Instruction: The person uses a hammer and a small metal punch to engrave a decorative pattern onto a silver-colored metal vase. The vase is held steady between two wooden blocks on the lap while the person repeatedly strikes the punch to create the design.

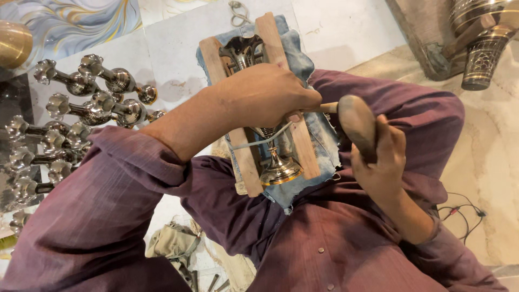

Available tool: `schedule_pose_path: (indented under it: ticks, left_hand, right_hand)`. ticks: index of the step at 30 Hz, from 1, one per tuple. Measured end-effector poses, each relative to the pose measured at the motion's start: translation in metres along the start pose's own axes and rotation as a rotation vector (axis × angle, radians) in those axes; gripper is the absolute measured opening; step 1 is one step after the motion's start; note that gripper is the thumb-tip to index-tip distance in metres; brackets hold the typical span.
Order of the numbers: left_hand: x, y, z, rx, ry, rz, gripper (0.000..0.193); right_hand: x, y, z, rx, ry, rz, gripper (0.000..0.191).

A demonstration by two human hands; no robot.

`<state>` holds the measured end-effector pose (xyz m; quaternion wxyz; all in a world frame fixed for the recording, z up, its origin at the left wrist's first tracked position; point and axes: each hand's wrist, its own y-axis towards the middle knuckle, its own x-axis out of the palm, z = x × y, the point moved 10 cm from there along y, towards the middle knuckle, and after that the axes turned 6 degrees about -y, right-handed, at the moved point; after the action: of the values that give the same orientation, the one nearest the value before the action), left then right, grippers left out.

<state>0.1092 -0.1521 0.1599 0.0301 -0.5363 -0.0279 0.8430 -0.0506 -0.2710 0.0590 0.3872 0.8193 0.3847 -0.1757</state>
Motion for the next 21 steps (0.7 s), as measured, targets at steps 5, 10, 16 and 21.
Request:
schedule_pose_path:
  ticks: [5, 10, 16, 21]
  left_hand:
    - [-0.001, 0.000, 0.004, 0.031, 0.052, 0.052, 0.018]
    - [-0.003, -0.008, 0.004, 0.047, 0.063, 0.111, 0.025]
    - [-0.011, -0.032, -0.004, -0.088, 0.025, 0.260, 0.033]
    - [-0.023, -0.050, -0.001, -0.118, 0.019, 0.457, 0.022]
  right_hand:
    - [-0.003, 0.007, -0.001, -0.014, -0.105, -0.019, 0.064]
    - [-0.008, 0.021, -0.031, -0.245, -0.294, -0.052, 0.076]
    - [-0.024, 0.058, -0.057, -0.354, -0.534, -0.101, 0.072]
    - [-0.042, 0.096, -0.053, -0.290, -0.384, -0.166, 0.062]
